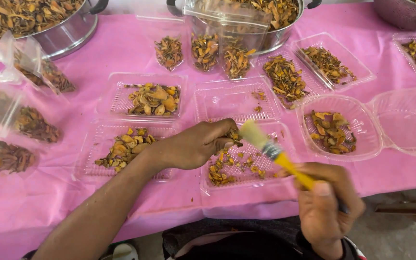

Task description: Sorting and cleaning dried tea leaves by hand and using a brush to remove debris and organize pieces into containers.

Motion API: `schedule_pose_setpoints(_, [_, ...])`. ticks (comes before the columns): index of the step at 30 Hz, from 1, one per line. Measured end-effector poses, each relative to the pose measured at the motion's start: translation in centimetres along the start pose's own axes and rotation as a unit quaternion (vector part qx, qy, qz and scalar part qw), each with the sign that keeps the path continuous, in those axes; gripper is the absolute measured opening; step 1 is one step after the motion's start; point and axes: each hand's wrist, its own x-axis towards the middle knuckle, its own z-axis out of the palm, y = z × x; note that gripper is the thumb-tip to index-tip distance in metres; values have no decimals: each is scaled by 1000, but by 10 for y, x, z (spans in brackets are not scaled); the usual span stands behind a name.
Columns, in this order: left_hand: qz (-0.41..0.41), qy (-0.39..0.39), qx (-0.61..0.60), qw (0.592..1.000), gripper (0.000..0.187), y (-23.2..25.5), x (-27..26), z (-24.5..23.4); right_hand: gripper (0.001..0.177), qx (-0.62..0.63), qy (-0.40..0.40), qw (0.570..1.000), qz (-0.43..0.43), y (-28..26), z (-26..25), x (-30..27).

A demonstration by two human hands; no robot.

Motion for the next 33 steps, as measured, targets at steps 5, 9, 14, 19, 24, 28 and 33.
schedule_pose_setpoints(5, [26, 4, 11, 1000, 54, -10, 0, 3, 33, -6, -39, 999, 21, -1, 0, 8])
schedule_pose_setpoints(9, [-11, -2, 29, 1000, 14, -3, 3, 3, 39, 3, -3, 999, -32, 2, -3, 7])
schedule_pose_setpoints(14, [-1, 0, 56, 998, 33, -6, 2, 7, 32, -81, -166, 983, -23, -16, -12, 17])
schedule_pose_setpoints(19, [-14, 2, 46, 999, 12, 7, 1, 6, 29, -110, -175, 975, -81, -26, -12, 26])
schedule_pose_setpoints(24, [-58, -8, 28, 998, 15, 16, -1, 3, 29, -110, -156, 980, -57, -33, -8, 26])
schedule_pose_setpoints(28, [-5, 10, 36, 999, 12, 10, -2, 5, 31, -92, -161, 973, -134, -21, -9, 22])
schedule_pose_setpoints(33, [44, 15, 15, 999, 30, 3, -3, 4, 30, -116, -106, 986, -47, -42, -10, 16])
